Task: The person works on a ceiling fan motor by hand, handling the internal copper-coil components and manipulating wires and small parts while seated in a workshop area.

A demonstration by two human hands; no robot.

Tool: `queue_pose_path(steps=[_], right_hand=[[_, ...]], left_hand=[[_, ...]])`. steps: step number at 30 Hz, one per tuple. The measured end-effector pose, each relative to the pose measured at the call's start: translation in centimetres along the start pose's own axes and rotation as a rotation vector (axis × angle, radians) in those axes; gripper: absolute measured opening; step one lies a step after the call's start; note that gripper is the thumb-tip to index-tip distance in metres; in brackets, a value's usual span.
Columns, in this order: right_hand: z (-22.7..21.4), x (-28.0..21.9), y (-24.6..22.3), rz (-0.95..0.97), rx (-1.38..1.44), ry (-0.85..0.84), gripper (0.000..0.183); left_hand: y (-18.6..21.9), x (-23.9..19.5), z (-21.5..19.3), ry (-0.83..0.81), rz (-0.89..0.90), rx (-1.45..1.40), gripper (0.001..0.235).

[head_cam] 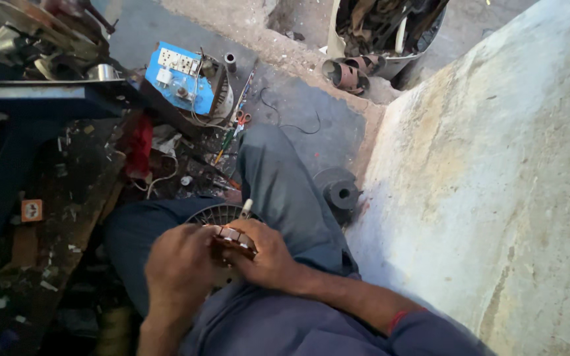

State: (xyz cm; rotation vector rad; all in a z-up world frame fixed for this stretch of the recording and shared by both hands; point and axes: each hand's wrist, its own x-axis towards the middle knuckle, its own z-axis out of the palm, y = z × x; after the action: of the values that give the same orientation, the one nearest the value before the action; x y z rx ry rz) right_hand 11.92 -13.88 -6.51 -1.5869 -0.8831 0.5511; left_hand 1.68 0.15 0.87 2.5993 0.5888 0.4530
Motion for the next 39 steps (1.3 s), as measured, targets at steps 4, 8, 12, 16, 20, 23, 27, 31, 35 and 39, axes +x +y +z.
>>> queue_pose_path(steps=[4, 8, 12, 16, 20, 23, 27, 31, 35, 39], right_hand=[[0.0, -0.2, -0.2, -0.004, 0.016, 0.001, 0.040], [-0.3, 0.0, 0.5, -0.006, 0.015, -0.017, 0.039], [0.0, -0.1, 0.0, 0.018, -0.008, 0.019, 0.038], [-0.1, -0.2, -0.2, 0.131, 0.091, -0.023, 0.038], [-0.3, -0.3, 0.1, 0.000, -0.013, 0.028, 0.040], [-0.1, -0.4, 0.1, 0.049, 0.015, 0.002, 0.034], [-0.1, -0.4, 0.2, 0.179, 0.102, -0.025, 0.036], [-0.5, 1.0, -0.1, 0.139, -0.030, -0.007, 0.040], [-1.7, 3.1, -0.9, 0.129, -0.147, -0.207, 0.041], [-2.0, 4.7, -1.8, 0.140, -0.140, -0.320, 0.041]], left_hand=[[0.0, -0.3, -0.6, -0.006, -0.277, -0.032, 0.017], [1.5, 0.5, 0.2, -0.110, -0.052, -0.082, 0.027], [1.2, 0.3, 0.2, 0.066, 0.175, 0.026, 0.024], [-3.1, -2.4, -0.7, 0.051, -0.130, -0.040, 0.012], [-5.3, -6.3, -0.3, 0.081, -0.261, -0.189, 0.010], [-5.7, -7.6, 0.0, 0.164, -0.339, -0.331, 0.014], [-5.0, -7.4, 0.2, 0.154, -0.321, -0.279, 0.015], [-4.0, -7.0, -0.7, 0.193, -0.291, -0.254, 0.014], [-3.4, -7.9, -1.5, 0.268, -0.350, -0.288, 0.013], [-3.4, -7.7, -1.1, 0.320, -0.364, -0.355, 0.014]])
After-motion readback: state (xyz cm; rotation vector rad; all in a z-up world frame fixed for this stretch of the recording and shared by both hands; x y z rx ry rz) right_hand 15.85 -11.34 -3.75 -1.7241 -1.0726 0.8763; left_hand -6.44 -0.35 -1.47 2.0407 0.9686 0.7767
